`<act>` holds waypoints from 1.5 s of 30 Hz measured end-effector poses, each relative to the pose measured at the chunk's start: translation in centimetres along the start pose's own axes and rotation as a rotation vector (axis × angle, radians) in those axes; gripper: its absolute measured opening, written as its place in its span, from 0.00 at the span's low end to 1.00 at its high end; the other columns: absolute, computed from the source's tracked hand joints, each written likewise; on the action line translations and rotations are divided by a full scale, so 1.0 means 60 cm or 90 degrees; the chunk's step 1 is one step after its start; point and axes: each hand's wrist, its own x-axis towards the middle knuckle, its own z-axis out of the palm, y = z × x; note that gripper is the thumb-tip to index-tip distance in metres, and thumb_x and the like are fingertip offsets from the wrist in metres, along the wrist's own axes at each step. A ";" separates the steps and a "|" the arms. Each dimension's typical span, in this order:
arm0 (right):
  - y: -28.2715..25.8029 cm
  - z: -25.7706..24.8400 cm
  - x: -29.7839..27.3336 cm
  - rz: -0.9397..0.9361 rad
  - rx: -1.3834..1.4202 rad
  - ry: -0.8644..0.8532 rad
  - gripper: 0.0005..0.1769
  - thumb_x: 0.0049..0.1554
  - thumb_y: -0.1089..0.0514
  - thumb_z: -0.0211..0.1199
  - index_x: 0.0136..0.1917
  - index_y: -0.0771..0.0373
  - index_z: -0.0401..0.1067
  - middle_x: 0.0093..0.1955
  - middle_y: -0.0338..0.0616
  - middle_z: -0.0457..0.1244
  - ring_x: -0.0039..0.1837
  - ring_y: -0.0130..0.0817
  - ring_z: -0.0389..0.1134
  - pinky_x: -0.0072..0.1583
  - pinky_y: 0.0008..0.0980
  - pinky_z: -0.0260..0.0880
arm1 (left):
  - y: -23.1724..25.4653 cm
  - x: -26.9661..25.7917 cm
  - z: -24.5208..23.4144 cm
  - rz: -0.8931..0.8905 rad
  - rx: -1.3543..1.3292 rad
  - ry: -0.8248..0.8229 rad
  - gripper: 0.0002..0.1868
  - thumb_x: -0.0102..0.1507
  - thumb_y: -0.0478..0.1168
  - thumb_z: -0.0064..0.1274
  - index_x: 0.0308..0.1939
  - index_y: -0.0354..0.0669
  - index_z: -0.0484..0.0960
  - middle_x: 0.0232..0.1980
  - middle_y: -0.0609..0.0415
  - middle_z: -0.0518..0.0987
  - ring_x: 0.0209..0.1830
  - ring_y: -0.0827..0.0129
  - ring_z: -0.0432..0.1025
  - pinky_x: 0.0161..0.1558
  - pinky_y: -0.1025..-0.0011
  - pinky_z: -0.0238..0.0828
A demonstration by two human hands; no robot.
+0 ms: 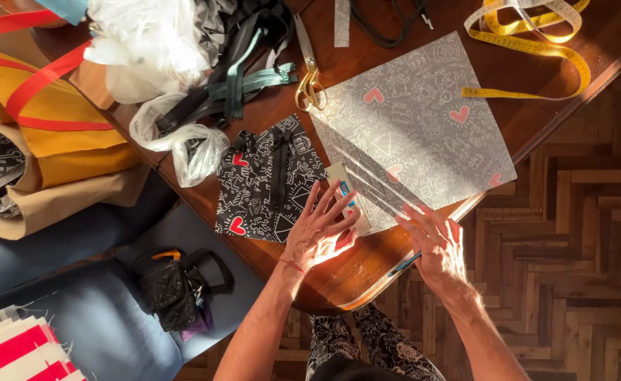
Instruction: Marking and cutting fabric using a pencil, ruler, and scissors
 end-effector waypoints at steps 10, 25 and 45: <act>0.068 0.020 0.111 0.187 0.710 0.081 0.23 0.82 0.43 0.47 0.70 0.64 0.69 0.48 0.54 0.68 0.46 0.37 0.72 0.47 0.34 0.77 | 0.005 0.001 0.006 -0.022 -0.048 0.020 0.27 0.66 0.61 0.59 0.69 0.69 0.78 0.88 0.54 0.73 0.95 0.45 0.59 0.92 0.27 0.44; 0.012 0.155 0.320 0.117 0.630 -0.023 0.09 0.60 0.65 0.82 0.45 0.65 0.81 0.29 0.38 0.62 0.29 0.17 0.61 0.31 0.19 0.60 | -0.001 -0.020 0.052 -0.011 -0.053 0.029 0.43 0.69 0.61 0.50 0.90 0.76 0.60 0.94 0.51 0.65 0.96 0.41 0.55 0.91 0.23 0.43; 0.035 0.182 0.313 0.091 0.527 0.024 0.11 0.57 0.59 0.85 0.42 0.61 0.83 0.39 0.43 0.72 0.37 0.17 0.60 0.41 0.22 0.66 | 0.000 -0.009 0.046 0.012 -0.070 0.079 0.50 0.71 0.62 0.44 0.96 0.74 0.45 0.95 0.47 0.62 0.96 0.37 0.55 0.88 0.19 0.45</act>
